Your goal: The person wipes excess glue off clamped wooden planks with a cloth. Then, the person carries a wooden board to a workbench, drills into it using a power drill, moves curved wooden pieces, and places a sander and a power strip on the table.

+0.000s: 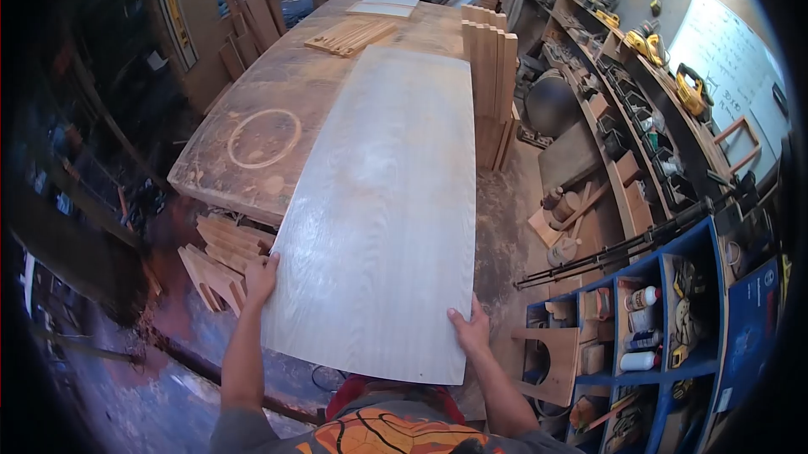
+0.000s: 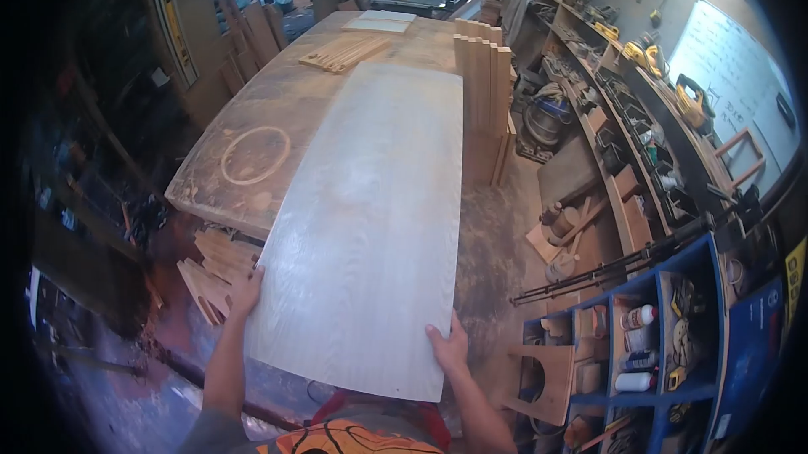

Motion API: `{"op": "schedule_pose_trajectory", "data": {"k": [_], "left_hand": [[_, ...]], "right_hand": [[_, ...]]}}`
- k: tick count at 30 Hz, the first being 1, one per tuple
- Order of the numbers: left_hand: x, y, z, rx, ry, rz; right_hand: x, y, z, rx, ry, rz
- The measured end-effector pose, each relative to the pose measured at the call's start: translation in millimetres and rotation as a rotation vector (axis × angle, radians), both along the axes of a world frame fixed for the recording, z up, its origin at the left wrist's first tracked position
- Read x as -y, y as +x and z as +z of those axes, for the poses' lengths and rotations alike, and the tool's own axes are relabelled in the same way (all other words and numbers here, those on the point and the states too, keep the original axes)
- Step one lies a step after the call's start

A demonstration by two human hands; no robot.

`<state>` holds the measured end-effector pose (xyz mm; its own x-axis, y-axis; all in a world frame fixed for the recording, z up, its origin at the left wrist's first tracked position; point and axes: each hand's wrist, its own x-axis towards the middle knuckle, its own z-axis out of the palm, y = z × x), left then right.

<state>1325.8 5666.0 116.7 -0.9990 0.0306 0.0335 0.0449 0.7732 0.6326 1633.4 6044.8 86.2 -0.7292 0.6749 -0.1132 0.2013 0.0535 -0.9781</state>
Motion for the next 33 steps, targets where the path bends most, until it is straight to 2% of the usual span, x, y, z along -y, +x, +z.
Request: {"op": "schedule_pose_trajectory", "data": {"k": [8,10,15,19,22,24,26,30,33], "left_hand": [[20,32,7,0.010,0.141,0.017],[22,36,13,-0.003,0.115,0.005],[27,40,17,0.014,0.103,0.010],[39,16,-12,0.000,0.025,-0.016],[41,-2,-24,-0.066,0.073,-0.033],[31,-17,-6,-0.103,-0.006,-0.034],[21,-43,-10,-0.106,-0.059,-0.057],[-10,-82,-4,-0.142,-0.119,-0.103],[-38,-66,37,-0.172,-0.085,-0.229]], "right_hand": [[0,0,28,0.016,0.022,0.027],[3,4,29,-0.037,-0.034,0.033],[9,6,28,-0.018,0.016,0.045],[6,-6,23,-0.003,0.036,0.046],[3,-29,31,0.013,0.100,0.041],[-3,-50,-13,-0.008,0.199,-0.070],[3,-63,38,0.278,0.090,-0.250],[-15,-95,26,0.249,0.264,-0.382],[-20,-103,28,0.284,0.280,-0.402]]}}
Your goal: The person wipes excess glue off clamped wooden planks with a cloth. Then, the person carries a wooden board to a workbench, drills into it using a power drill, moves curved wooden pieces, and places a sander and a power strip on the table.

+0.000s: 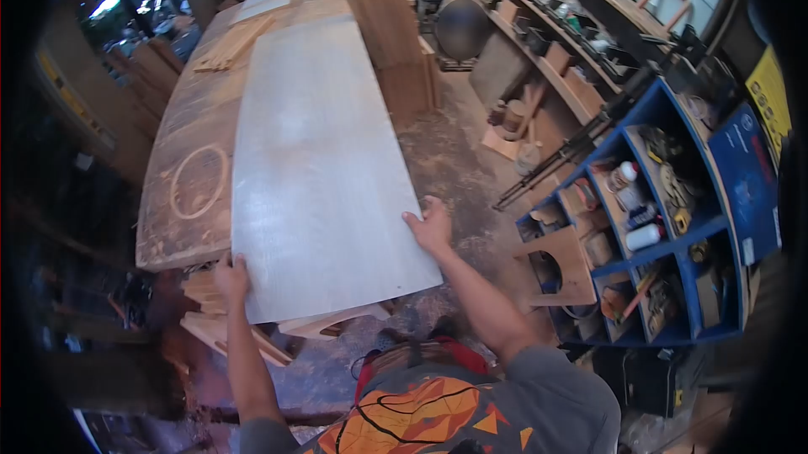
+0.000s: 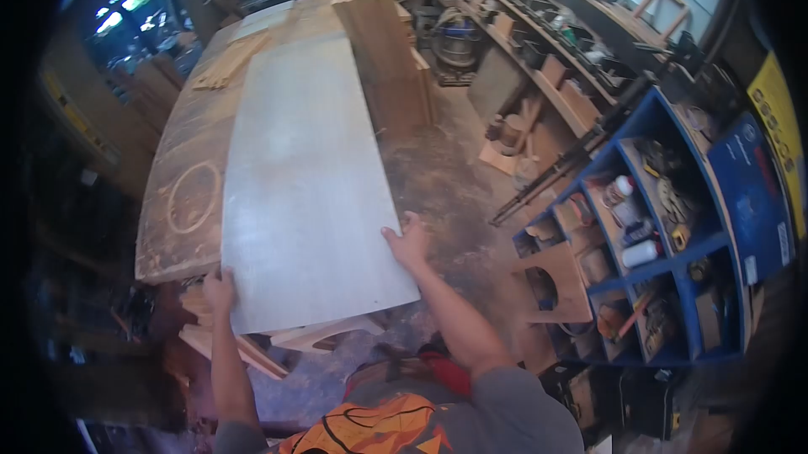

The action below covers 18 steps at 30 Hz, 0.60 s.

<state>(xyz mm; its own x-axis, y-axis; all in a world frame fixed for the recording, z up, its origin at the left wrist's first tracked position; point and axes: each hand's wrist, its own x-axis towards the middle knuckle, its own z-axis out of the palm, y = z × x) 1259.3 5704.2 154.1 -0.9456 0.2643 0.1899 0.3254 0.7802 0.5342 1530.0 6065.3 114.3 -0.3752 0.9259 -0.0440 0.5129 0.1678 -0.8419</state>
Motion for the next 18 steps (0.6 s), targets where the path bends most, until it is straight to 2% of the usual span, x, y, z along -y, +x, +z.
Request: {"op": "schedule_pose_trajectory", "data": {"k": [2,3,4,6,7,9,13,16,18], "left_hand": [[-3,30,11,-0.253,0.029,-0.024],[5,48,-9,-0.379,0.051,-0.039],[2,88,-8,-0.250,0.154,0.021],[11,136,-34,-0.386,-0.050,-0.047],[5,146,-47,-0.384,-0.034,-0.054],[-14,150,-72,-0.400,-0.189,0.116],[-34,127,-78,-0.406,-0.166,0.150],[-52,102,-76,-0.365,-0.171,0.085],[-73,82,-75,-0.378,-0.187,0.146]], "right_hand": [[-7,5,-3,-0.029,0.051,0.132],[0,18,-17,-0.076,0.238,0.167],[10,37,-17,-0.149,0.248,0.283],[44,76,3,-0.046,0.347,0.420],[59,87,6,-0.033,0.338,0.408],[69,90,6,-0.025,0.350,0.395],[57,54,1,-0.052,0.312,0.262],[34,22,-12,0.029,0.419,0.222],[14,0,-23,-0.010,0.540,0.221]]}}
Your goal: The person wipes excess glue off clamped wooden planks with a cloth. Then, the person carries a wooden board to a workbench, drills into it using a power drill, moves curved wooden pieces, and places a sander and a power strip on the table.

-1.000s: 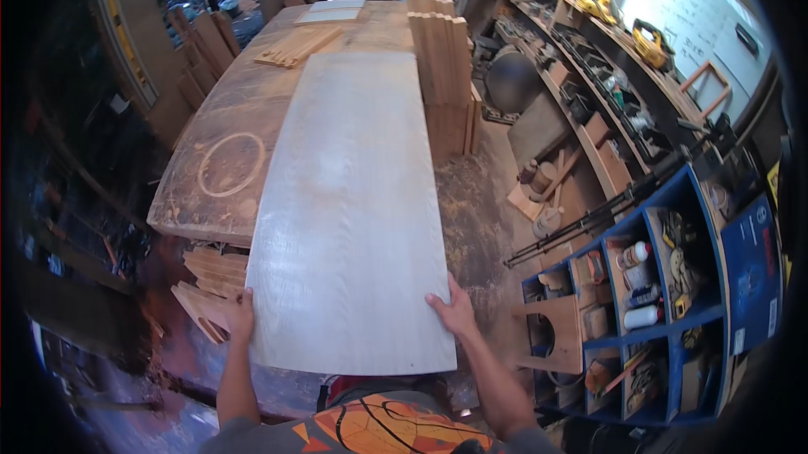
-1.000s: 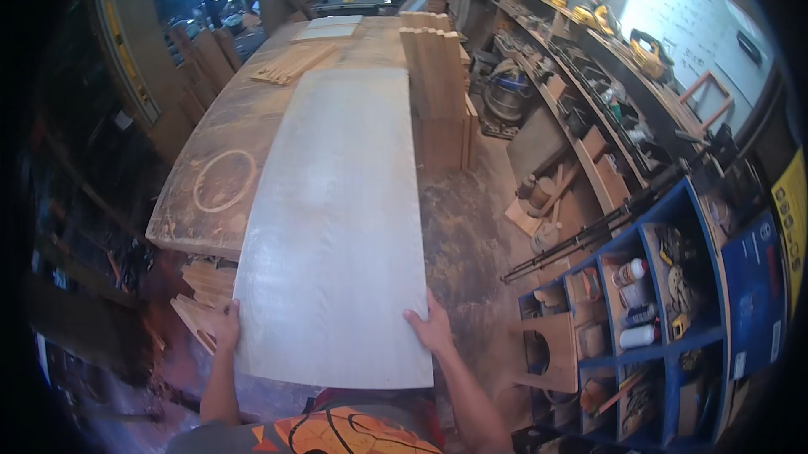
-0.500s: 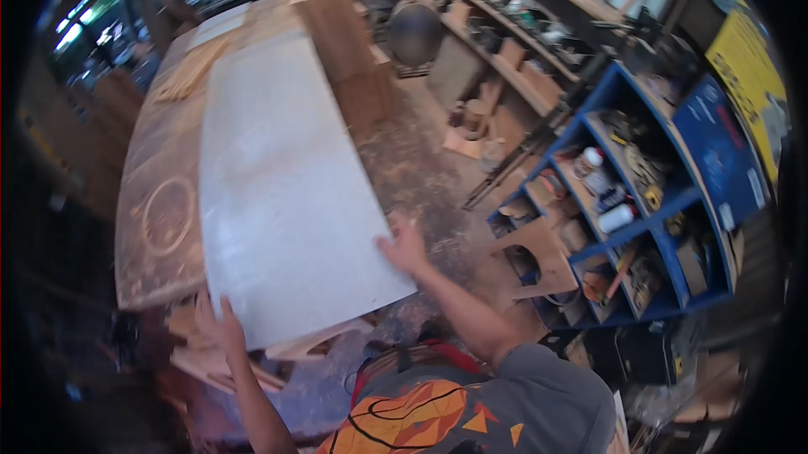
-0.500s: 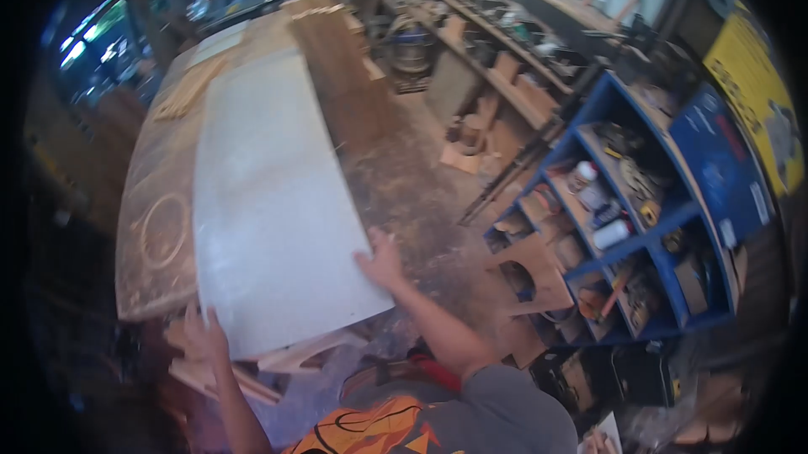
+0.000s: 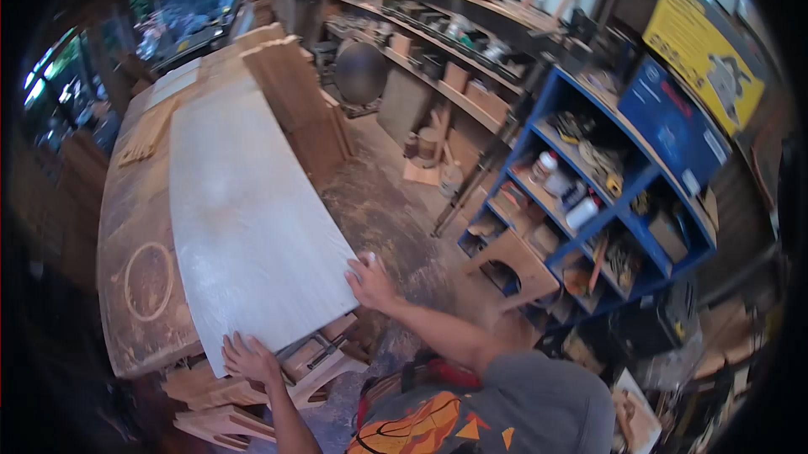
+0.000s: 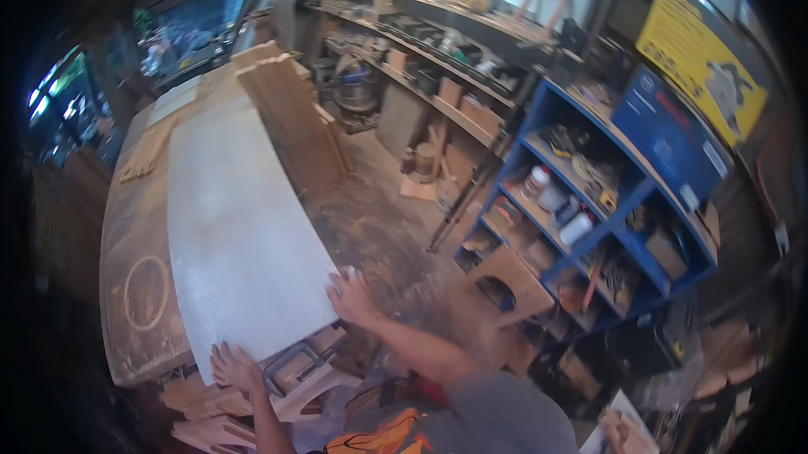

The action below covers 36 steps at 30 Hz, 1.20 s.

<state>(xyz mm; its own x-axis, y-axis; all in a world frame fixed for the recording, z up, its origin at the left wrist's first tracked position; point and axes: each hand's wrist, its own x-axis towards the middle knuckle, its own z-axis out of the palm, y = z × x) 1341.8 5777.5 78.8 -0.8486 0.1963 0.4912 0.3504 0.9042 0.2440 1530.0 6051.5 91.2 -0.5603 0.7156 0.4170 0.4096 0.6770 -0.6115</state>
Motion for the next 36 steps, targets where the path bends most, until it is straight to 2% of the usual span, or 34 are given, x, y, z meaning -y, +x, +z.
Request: {"op": "schedule_pose_trajectory", "data": {"k": [3,5,6,8,10,13,14,16,18,19,21,25,27,28,30,31,33,34,36], "left_hand": [[-19,-25,0,-0.025,-0.066,-0.015],[-21,-59,-31,-0.102,-0.087,0.002],[-24,-64,-29,-0.092,-0.120,0.022],[-29,-74,-29,-0.087,-0.171,0.020],[-31,-85,-26,-0.067,-0.161,0.073],[-23,-84,-14,0.011,-0.134,-0.007],[-10,-90,-17,0.003,-0.129,-0.016],[31,-105,-28,-0.238,0.033,-0.256],[65,-81,16,-0.016,-0.163,-0.106],[79,-81,18,-0.018,-0.173,-0.114],[108,-91,17,-0.274,-0.096,-0.380],[107,-125,19,-0.100,-0.109,-0.584],[96,-132,13,-0.401,0.003,-0.660],[96,-145,6,-0.398,-0.002,-0.666],[116,-198,-25,0.025,-0.252,-0.500],[123,-221,-31,0.022,-0.253,-0.511],[127,-254,-30,0.517,-0.601,-0.358],[120,-199,22,0.283,-0.290,-0.656],[121,-215,16,0.329,-0.303,-0.677]], "right_hand": [[-16,-27,5,0.108,0.012,-0.032],[-21,-36,8,0.250,-0.017,-0.052],[-24,-43,8,0.290,-0.055,-0.028],[-27,-48,23,0.287,-0.198,0.026],[-26,-52,27,0.268,-0.237,0.030],[-20,-33,23,0.209,-0.289,0.101],[-16,-16,20,0.194,-0.297,0.160],[-6,9,4,0.168,-0.209,0.204],[-10,18,8,0.203,-0.259,0.204],[-9,18,10,0.238,-0.299,0.226],[-10,9,8,0.158,-0.205,0.181],[-18,13,30,0.243,-0.233,0.160],[-23,14,32,0.257,-0.242,0.167],[-26,12,30,0.266,-0.233,0.162],[-23,11,28,0.271,-0.233,0.147],[-21,11,30,0.276,-0.223,0.130],[-20,11,29,0.274,-0.212,0.101],[-19,10,25,0.264,-0.216,0.092],[-20,7,26,0.254,-0.215,0.087]]}}
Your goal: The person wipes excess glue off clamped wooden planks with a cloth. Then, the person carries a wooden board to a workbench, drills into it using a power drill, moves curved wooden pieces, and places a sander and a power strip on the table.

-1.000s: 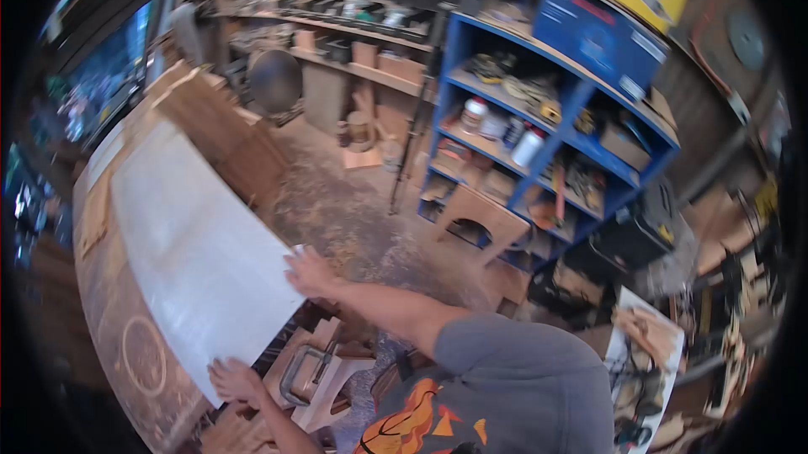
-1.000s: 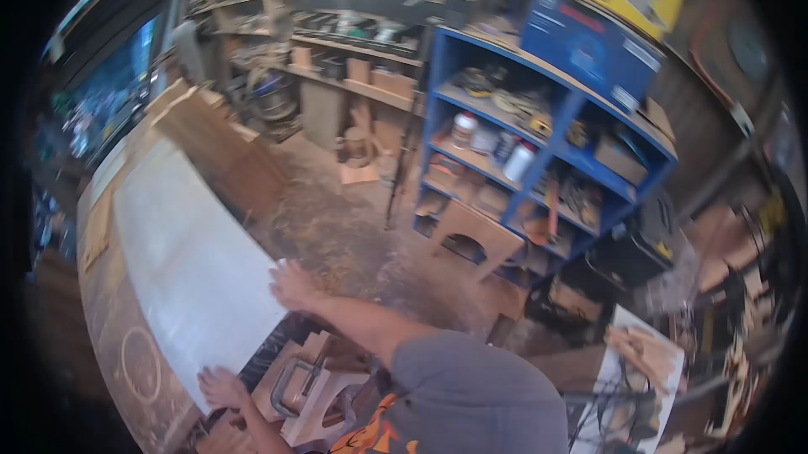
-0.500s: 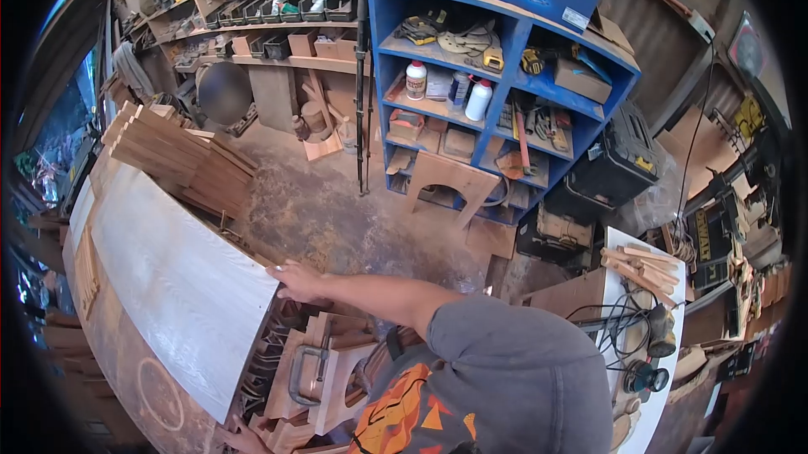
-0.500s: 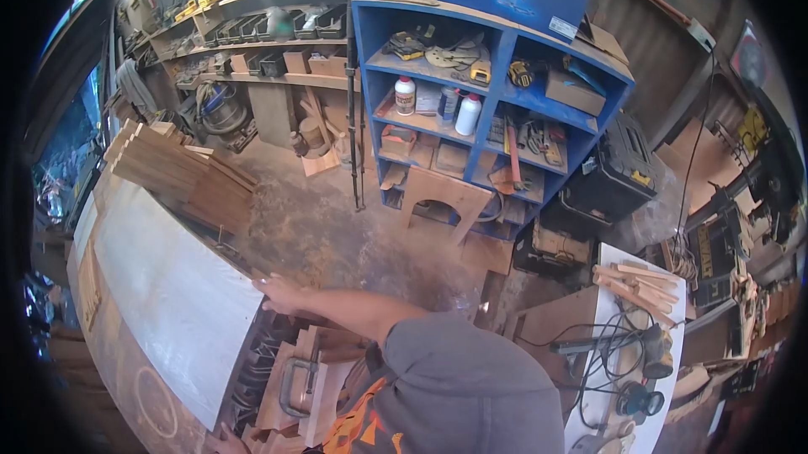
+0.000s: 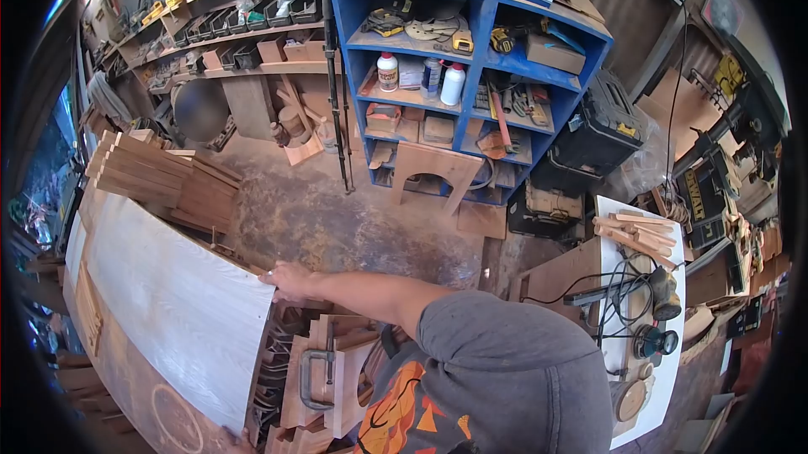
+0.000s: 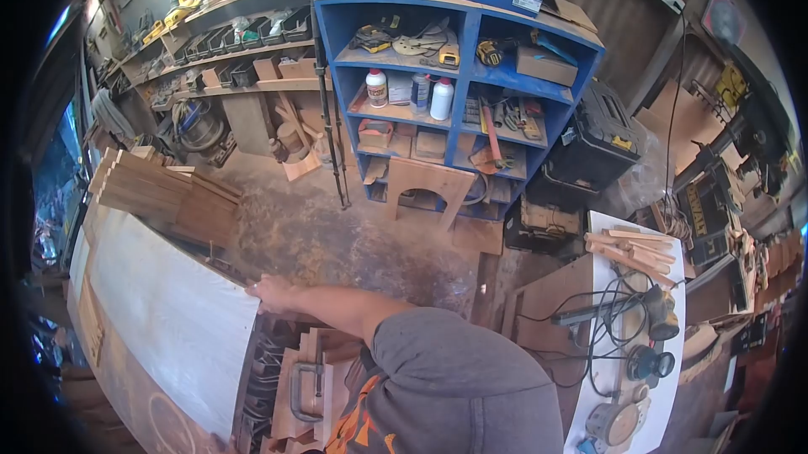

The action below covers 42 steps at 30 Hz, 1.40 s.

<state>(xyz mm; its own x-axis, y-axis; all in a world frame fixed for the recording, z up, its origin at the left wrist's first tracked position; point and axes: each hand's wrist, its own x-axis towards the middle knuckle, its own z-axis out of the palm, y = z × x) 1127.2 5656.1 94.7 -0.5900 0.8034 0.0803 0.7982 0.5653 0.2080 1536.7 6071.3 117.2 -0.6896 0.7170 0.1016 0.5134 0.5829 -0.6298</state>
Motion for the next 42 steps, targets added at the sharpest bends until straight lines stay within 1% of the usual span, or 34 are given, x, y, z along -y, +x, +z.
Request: {"op": "schedule_pose_trajectory", "data": {"k": [1,2,3,4,5,7,8,9,10,11,12,13,14,15,16,17,18,19,21,22,26,29,31,32,34,35,37,38,39,40,41,42], "left_hand": [[4,-3,-1,0.047,-0.031,-0.012],[-5,13,15,0.048,-0.030,-0.006],[-25,48,50,0.056,-0.111,0.071],[-31,65,71,0.062,-0.194,0.151],[-24,59,66,0.064,-0.193,0.165],[-13,24,31,-0.347,-0.121,-0.142],[-2,-20,-11,-0.018,-0.092,-0.031],[-9,-31,-25,-0.022,-0.048,-0.062],[7,-45,-43,-0.029,-0.016,-0.062],[-18,-47,-36,0.130,0.024,-0.045],[-3,-29,-35,0.062,-0.043,0.120],[-3,-21,-29,0.028,0.045,0.090],[-7,-14,-14,0.008,0.011,0.131],[-24,20,25,-0.077,0.013,0.132],[-27,29,37,-0.024,0.043,0.173],[-31,36,46,0.011,0.053,0.199],[-26,23,31,-0.011,0.149,0.115],[-21,25,27,0.002,0.137,0.128],[-32,23,22,0.083,0.264,0.223],[-33,21,19,0.004,0.277,0.197],[-29,28,16,0.035,0.284,0.214],[-36,31,20,0.048,0.310,0.239],[-36,32,16,0.147,0.344,0.325],[-34,34,16,0.151,0.338,0.323],[-37,35,17,0.141,0.348,0.337],[-34,35,13,0.142,0.349,0.335],[-30,31,5,0.071,0.389,0.252],[-27,29,2,0.067,0.379,0.249],[-25,26,-4,0.070,0.371,0.228],[-20,14,-18,0.046,0.340,0.234],[-18,1,-35,0.021,0.314,0.243],[-18,-5,-47,0.077,0.361,0.225]], "right_hand": [[0,-1,2,0.018,-0.026,-0.001],[-1,-2,5,0.036,-0.049,0.001],[-3,-5,5,0.036,-0.049,0.012],[-4,-11,7,0.033,-0.012,0.020],[-6,-13,10,0.034,0.027,0.027],[-8,-12,11,0.037,0.040,0.024],[-13,-12,6,0.025,0.083,0.000],[-15,-15,2,0.009,0.117,-0.010],[-19,-18,8,0.009,-0.015,-0.011],[-19,-28,-3,-0.126,-0.095,-0.093],[-21,-34,-15,-0.074,-0.139,-0.125],[-22,-35,-11,-0.030,-0.107,-0.068],[-23,-36,-6,0.011,-0.074,-0.011],[-35,-41,-19,0.025,-0.111,0.015],[-29,-38,-1,0.055,0.019,0.052],[-17,-32,24,-0.027,-0.126,0.015],[-16,-32,30,0.068,-0.104,-0.030],[-16,-33,20,0.084,-0.114,-0.018],[-29,-41,5,0.037,-0.076,-0.019],[-27,-42,4,0.007,-0.019,-0.018],[-24,-41,1,0.024,-0.036,-0.016],[-26,-44,2,0.052,-0.103,-0.070],[-21,-42,-2,0.023,-0.021,-0.057],[-14,-39,-4,0.027,-0.027,-0.059],[-9,-38,2,0.066,0.150,-0.130],[-6,-37,6,0.067,0.151,-0.132],[-1,-39,15,0.098,-0.033,-0.161],[0,-41,9,0.073,0.000,-0.119],[-2,-43,-9,0.052,0.037,-0.096],[7,-45,-43,-0.141,0.149,-0.181],[33,-26,-9,-0.107,-0.104,-0.221],[45,-11,0,-0.014,-0.275,-0.173]]}}
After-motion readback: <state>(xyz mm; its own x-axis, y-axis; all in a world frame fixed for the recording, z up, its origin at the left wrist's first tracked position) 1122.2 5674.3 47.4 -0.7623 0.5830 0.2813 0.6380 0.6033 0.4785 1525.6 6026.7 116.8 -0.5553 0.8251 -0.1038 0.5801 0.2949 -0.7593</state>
